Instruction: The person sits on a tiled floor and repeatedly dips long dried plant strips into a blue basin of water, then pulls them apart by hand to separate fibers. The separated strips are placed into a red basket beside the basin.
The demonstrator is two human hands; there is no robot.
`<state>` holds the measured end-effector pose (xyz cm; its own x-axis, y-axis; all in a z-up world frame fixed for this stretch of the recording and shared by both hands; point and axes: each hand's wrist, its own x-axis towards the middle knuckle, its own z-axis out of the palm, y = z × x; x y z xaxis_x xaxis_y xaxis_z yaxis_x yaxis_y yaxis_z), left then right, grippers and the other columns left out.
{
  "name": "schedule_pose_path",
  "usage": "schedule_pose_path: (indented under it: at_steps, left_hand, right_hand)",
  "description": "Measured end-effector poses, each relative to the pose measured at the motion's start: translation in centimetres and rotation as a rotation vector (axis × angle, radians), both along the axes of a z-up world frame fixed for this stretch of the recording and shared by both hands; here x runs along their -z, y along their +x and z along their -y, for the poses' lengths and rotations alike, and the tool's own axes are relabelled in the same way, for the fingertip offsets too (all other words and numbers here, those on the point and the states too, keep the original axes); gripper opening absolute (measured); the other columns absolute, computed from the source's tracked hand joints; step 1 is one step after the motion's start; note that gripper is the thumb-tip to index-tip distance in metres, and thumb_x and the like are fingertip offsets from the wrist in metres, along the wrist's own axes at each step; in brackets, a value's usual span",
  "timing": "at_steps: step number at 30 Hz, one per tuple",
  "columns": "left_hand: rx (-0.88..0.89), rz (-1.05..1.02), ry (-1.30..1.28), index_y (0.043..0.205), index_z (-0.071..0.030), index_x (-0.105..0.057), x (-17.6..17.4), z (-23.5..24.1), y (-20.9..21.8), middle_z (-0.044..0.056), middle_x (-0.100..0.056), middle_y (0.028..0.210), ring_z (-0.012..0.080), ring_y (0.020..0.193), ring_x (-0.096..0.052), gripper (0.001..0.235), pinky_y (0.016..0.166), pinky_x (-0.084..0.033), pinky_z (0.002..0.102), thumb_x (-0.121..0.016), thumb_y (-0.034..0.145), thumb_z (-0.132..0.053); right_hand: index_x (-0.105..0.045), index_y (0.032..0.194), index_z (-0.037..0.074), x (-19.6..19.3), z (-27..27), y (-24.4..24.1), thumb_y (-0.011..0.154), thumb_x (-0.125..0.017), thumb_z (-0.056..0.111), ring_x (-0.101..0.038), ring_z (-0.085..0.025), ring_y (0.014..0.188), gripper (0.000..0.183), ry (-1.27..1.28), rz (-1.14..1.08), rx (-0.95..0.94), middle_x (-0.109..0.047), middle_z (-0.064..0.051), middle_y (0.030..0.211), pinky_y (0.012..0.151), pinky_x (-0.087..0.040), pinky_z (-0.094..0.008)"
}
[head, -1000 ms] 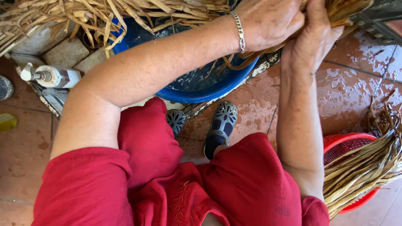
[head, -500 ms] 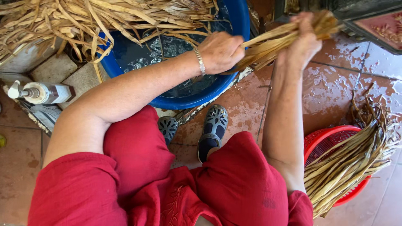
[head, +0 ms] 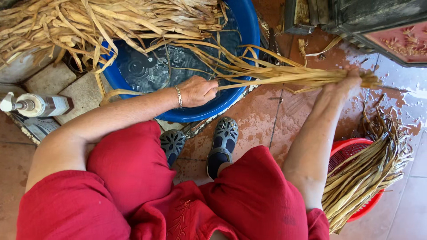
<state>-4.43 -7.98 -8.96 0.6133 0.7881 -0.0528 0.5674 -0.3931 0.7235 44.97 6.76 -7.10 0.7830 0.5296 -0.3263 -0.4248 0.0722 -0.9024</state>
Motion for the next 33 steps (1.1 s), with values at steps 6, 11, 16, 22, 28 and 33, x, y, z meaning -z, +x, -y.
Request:
schedule_pose_path:
  at_steps: [6, 11, 16, 22, 28, 33]
  left_hand:
    - [0.010, -0.301, -0.195, 0.102, -0.007, -0.059, 4.4, 3.3, -5.1, 0.018, -0.069, 0.088, 0.0369, 0.091, -0.065, 0.029, 0.082, -0.052, 0.052, -0.049, 0.098, -0.034]
    - [-0.148, -0.680, -0.303, 0.133, -0.022, -0.055, 10.1, 3.0, -10.1, 0.016, -0.054, 0.136, 0.0321, 0.133, -0.046, 0.043, 0.104, -0.039, 0.056, -0.054, 0.090, -0.023]
    - [-0.154, -0.537, -0.500, 0.149, -0.023, -0.045, 17.7, 3.1, -12.9, 0.018, -0.051, 0.143, 0.0375, 0.135, -0.042, 0.068, 0.111, -0.032, 0.050, -0.070, 0.088, -0.041]
    - [-0.203, -0.340, -0.512, 0.108, -0.017, -0.078, 19.6, 3.0, -12.3, 0.008, -0.076, 0.109, 0.0257, 0.105, -0.072, 0.042, 0.091, -0.056, 0.037, -0.087, 0.067, -0.014]
    - [-0.608, 0.266, -0.583, 0.119, -0.006, -0.065, 7.2, -3.0, -13.3, 0.008, -0.076, 0.098, 0.0151, 0.086, -0.074, 0.033, 0.076, -0.058, 0.029, -0.064, 0.089, 0.006]
    - [-0.578, 0.612, -0.264, 0.125, -0.006, -0.061, -3.4, -6.9, -10.8, 0.004, -0.073, 0.098, 0.0092, 0.087, -0.071, 0.037, 0.077, -0.058, 0.023, -0.068, 0.090, 0.006]
  right_hand:
    - [-0.058, 0.092, 0.004, -0.3, 1.1, 6.7, 0.101, -0.048, 0.018, -0.068, -0.030, 0.089, 0.019, 0.159, 0.108, -0.021, -0.063, -0.015, 0.090, 0.084, -0.062, -0.054]
    - [-0.064, 0.101, 0.002, -2.9, 1.4, 9.8, 0.102, -0.056, 0.015, -0.062, -0.026, 0.087, 0.016, 0.208, 0.180, -0.052, -0.063, -0.014, 0.092, 0.083, -0.059, -0.051]
    - [-0.064, 0.105, 0.001, -4.8, 1.6, 7.8, 0.104, -0.061, 0.011, -0.058, -0.023, 0.081, 0.010, 0.246, 0.220, -0.106, -0.060, -0.012, 0.089, 0.080, -0.057, -0.047]
    - [-0.064, 0.109, 0.001, -10.2, 3.8, 2.7, 0.106, -0.068, 0.007, -0.053, -0.020, 0.073, 0.008, 0.345, 0.316, -0.283, -0.056, -0.010, 0.085, 0.075, -0.055, -0.042]
    - [-0.064, 0.114, 0.000, -12.6, 5.9, -11.4, 0.108, -0.075, 0.002, -0.049, -0.017, 0.065, 0.013, 0.423, 0.432, -0.636, -0.052, -0.008, 0.082, 0.071, -0.052, -0.038]
    - [-0.066, 0.113, 0.004, -13.0, 7.8, -21.1, 0.094, -0.076, 0.000, -0.046, -0.012, 0.056, 0.021, 0.225, 0.310, -0.741, -0.073, 0.001, 0.094, 0.050, -0.045, -0.034]
